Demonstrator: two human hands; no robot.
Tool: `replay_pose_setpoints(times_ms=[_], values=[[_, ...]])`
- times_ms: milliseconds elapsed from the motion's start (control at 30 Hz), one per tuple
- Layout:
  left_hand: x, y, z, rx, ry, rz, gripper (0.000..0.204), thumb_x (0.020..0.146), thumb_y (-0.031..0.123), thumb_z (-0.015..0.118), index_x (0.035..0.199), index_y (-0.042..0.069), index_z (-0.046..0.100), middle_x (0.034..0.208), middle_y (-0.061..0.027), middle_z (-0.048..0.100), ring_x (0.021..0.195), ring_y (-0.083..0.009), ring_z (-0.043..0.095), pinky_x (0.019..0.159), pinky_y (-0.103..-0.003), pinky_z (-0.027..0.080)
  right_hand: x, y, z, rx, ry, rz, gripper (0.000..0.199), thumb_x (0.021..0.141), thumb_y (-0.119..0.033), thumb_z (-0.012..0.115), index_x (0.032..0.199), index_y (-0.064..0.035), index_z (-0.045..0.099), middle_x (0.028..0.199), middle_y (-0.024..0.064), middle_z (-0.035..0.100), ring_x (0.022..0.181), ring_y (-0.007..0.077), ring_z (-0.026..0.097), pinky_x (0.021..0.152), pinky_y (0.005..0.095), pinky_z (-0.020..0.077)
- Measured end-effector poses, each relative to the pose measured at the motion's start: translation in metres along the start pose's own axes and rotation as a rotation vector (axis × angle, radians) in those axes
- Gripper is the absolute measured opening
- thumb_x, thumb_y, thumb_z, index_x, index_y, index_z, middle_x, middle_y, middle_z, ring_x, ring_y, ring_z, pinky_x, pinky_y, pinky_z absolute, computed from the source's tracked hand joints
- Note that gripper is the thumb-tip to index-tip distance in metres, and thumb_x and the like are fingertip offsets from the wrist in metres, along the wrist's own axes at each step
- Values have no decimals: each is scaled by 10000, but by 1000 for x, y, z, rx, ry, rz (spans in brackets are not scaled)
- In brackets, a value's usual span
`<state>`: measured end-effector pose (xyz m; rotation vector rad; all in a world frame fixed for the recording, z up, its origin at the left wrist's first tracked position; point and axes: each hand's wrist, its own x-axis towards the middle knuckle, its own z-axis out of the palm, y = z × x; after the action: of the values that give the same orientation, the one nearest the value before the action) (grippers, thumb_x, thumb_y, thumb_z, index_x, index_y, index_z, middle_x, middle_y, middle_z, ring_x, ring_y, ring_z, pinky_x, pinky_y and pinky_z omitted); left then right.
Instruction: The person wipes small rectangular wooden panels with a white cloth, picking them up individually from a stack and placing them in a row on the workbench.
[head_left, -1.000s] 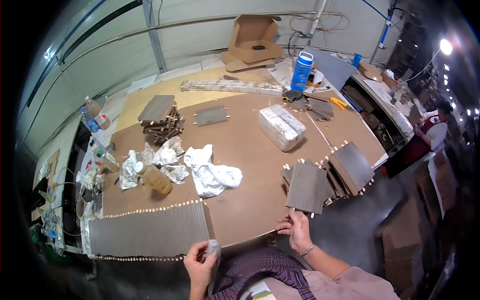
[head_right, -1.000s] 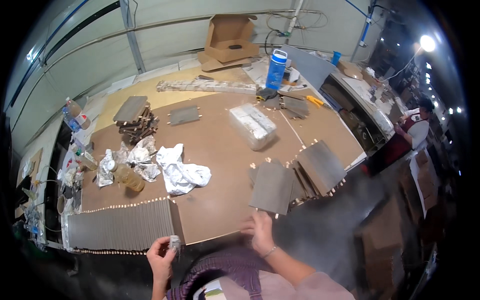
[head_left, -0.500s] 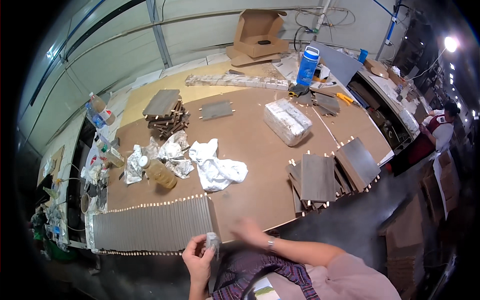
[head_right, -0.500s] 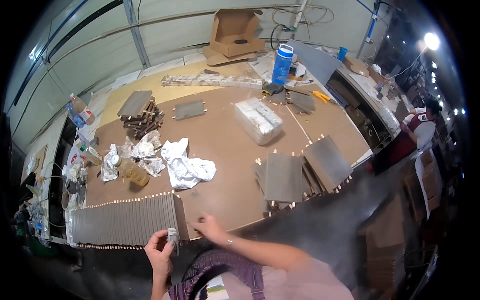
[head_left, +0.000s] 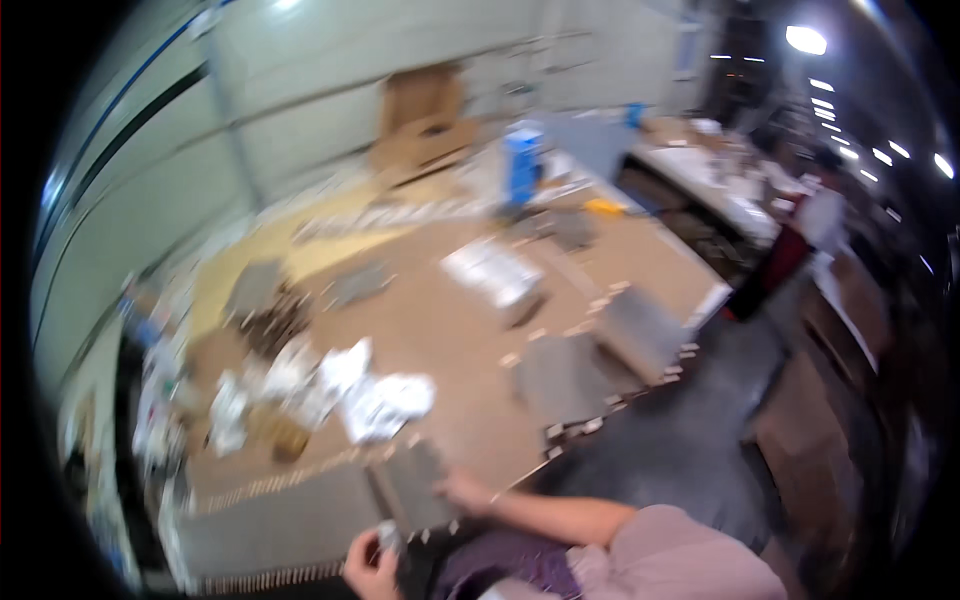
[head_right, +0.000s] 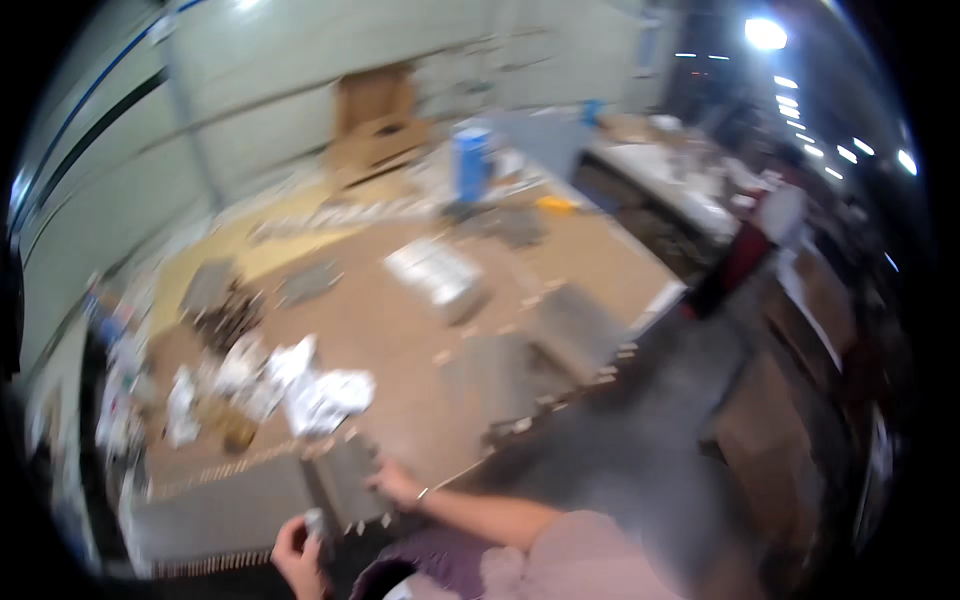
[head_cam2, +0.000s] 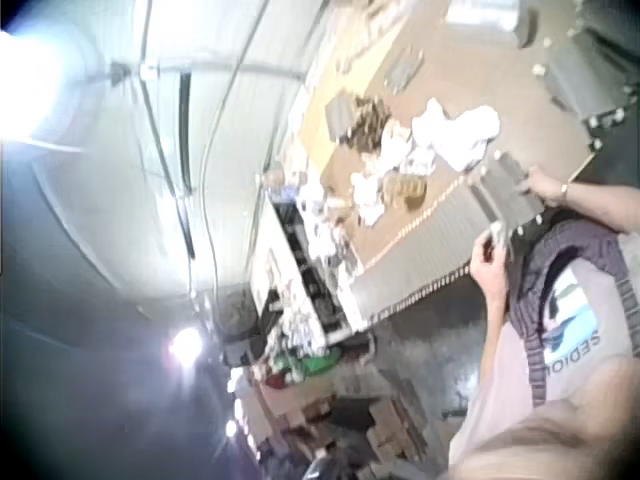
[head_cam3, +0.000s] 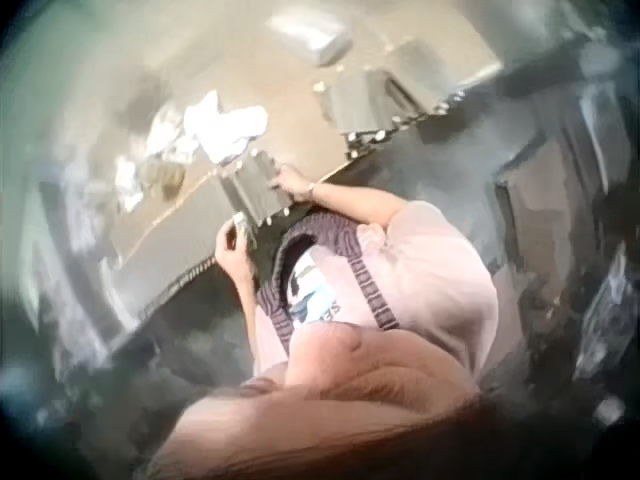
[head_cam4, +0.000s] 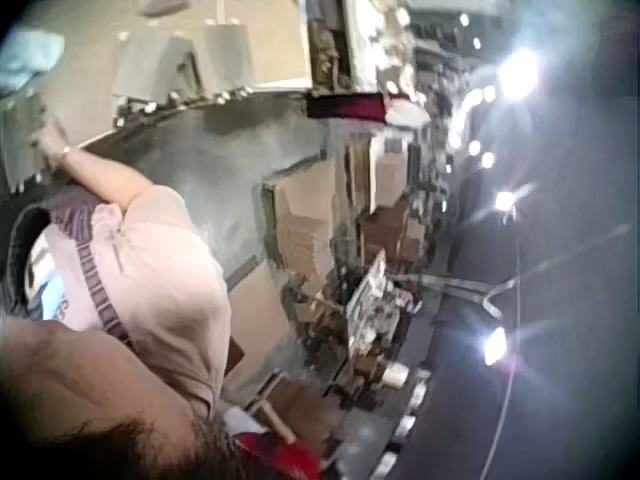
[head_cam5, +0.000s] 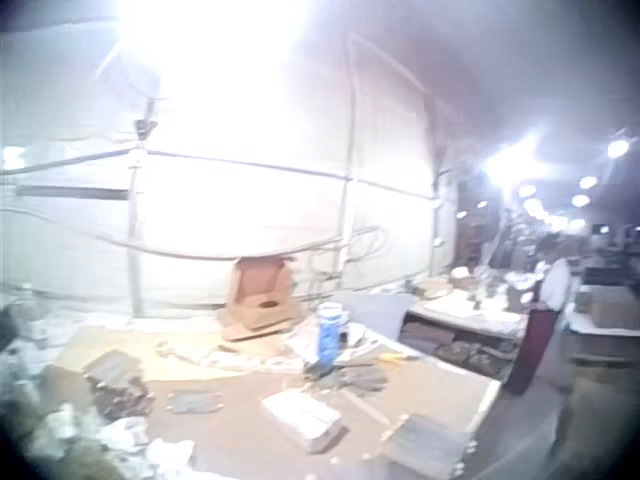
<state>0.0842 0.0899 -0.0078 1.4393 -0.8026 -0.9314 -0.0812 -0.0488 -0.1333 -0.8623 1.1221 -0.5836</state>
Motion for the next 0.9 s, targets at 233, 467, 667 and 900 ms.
replay_pose_setpoints(times_ms=[233,467,667,900], values=[[26,42,54,158,-116,150,251,932,113,653,1133,-37,651,1056,-107,667,943,-192,608,841,-307,499,12,32,3,463,-349,-424,284,887,-228,645,1094,-34,637,765,32,640,697,119,592,634,253,483],[78,7,88,270,-439,198,315,966,128,548,1226,-45,595,1152,-158,630,1040,-242,581,914,-359,476,-6,64,-65,98,-195,-1112,336,903,-279,659,1169,-78,615,1147,92,615,1053,187,562,943,354,432],[19,57,151,210,-506,215,368,940,215,640,1186,-56,604,1092,-161,651,987,-241,597,893,-380,486,-33,51,-87,139,-83,-1008,342,899,-286,657,1168,-78,617,1138,92,622,1040,191,570,935,356,440],[59,32,170,109,-493,252,144,939,155,655,980,17,665,846,-29,630,777,-106,546,715,-255,434,-57,33,-105,211,-31,-955,350,895,-295,655,1167,-78,619,1128,91,629,1026,195,578,925,358,449]])
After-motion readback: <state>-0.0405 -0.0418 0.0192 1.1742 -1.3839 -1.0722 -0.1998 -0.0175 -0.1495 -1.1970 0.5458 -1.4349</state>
